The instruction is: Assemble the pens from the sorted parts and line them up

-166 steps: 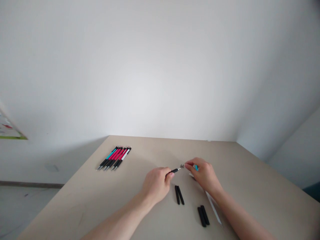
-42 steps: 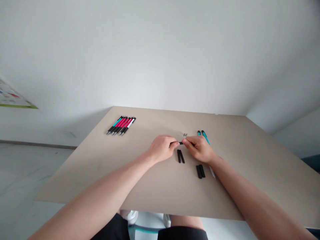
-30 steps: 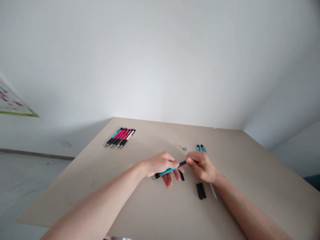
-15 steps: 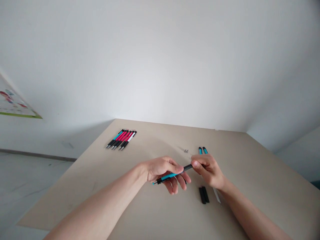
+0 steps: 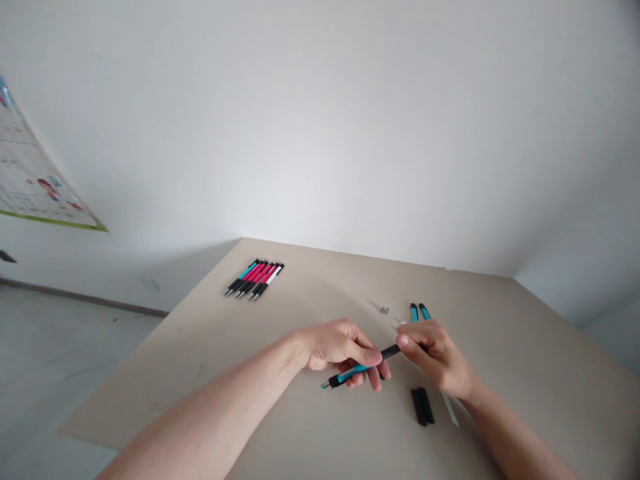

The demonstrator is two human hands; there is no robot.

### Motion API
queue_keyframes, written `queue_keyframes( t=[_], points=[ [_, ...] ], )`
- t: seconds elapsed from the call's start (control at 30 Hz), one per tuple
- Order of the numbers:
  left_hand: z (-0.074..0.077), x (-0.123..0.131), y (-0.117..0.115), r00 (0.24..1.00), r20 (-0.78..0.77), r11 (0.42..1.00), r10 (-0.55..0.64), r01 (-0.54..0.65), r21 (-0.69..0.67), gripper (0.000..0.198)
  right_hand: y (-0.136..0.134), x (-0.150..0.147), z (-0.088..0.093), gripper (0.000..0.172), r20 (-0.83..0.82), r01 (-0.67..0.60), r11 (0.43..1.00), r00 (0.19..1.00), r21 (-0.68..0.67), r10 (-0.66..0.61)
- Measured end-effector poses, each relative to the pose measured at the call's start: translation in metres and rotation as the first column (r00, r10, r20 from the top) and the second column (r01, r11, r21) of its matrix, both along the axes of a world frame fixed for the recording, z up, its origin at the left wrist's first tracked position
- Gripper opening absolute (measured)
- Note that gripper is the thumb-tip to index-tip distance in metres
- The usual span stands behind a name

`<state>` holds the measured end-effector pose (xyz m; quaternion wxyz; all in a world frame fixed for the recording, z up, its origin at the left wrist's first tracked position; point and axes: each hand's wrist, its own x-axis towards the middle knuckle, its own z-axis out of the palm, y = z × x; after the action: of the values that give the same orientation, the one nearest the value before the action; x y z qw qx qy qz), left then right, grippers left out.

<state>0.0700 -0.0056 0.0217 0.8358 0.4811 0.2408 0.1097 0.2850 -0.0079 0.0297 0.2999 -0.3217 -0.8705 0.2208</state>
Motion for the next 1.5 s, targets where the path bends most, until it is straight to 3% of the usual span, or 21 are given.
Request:
queue_keyframes(
  t=[0.07,0.17,0.27,0.33,0.4,0.5,0.57,0.67,0.93,1.33,1.4,1.5],
  points=[
    [-0.002,-0.001,0.0,1.0,-0.017,0.999,0.008,-0.007,0.036,0.038,-0.003,-0.003,0.003,0.048,0.0,0.003,0.999,1.0,-0.032,-0.003],
    [-0.003,0.0,-0.001,0.995,-0.021,0.993,0.094,-0.092,0.081,0.037,-0.006,-0.008,0.002,0.05,-0.042,0.104,0.988,0.993,-0.117,-0.11],
    [0.0,0.003,-0.001,0.968,-0.001,0.961,0.251,-0.249,0.117,0.034,-0.006,-0.01,-0.005,0.046,-0.151,0.24,0.952,0.951,-0.191,-0.27],
    [0.001,0.004,0.001,0.922,0.026,0.915,0.387,-0.388,0.109,0.035,-0.007,-0.011,-0.008,0.033,-0.232,0.284,0.943,0.919,-0.172,-0.319],
    [0.002,0.005,0.004,0.855,0.056,0.853,0.515,-0.518,0.064,0.036,-0.011,-0.014,-0.007,0.028,-0.218,0.242,0.968,0.943,-0.069,-0.252],
    [-0.001,0.005,0.008,0.765,0.134,0.774,0.63,-0.632,-0.026,0.036,-0.022,-0.025,0.001,0.034,0.046,0.037,0.993,0.998,0.109,-0.042],
    [-0.002,0.005,0.009,0.733,0.195,0.754,0.652,-0.653,-0.067,0.033,-0.027,-0.033,0.004,0.033,0.181,-0.043,0.984,0.984,0.171,0.011],
    [-0.004,0.005,0.009,0.698,0.256,0.738,0.669,-0.667,-0.108,0.032,-0.028,-0.039,0.004,0.032,0.236,-0.045,0.972,0.972,0.231,-0.011],
    [-0.007,0.011,0.007,0.722,0.309,0.778,0.619,-0.618,-0.116,0.03,-0.024,-0.037,-0.004,0.036,0.244,-0.024,0.962,0.969,0.271,-0.045],
    [-0.007,0.011,0.01,0.688,0.319,0.749,0.652,-0.651,-0.124,0.033,-0.025,-0.038,-0.002,0.039,0.228,0.014,0.98,0.972,0.199,-0.06],
    [-0.006,0.008,0.012,0.643,0.317,0.698,0.698,-0.709,-0.099,0.034,-0.022,-0.035,-0.002,0.046,0.207,0.003,0.984,0.977,0.179,-0.04],
    [0.0,0.001,0.017,0.497,0.3,0.496,0.814,-0.864,0.087,0.035,-0.013,-0.029,-0.005,0.052,0.167,0.031,0.983,0.984,0.179,-0.061]
  ],
)
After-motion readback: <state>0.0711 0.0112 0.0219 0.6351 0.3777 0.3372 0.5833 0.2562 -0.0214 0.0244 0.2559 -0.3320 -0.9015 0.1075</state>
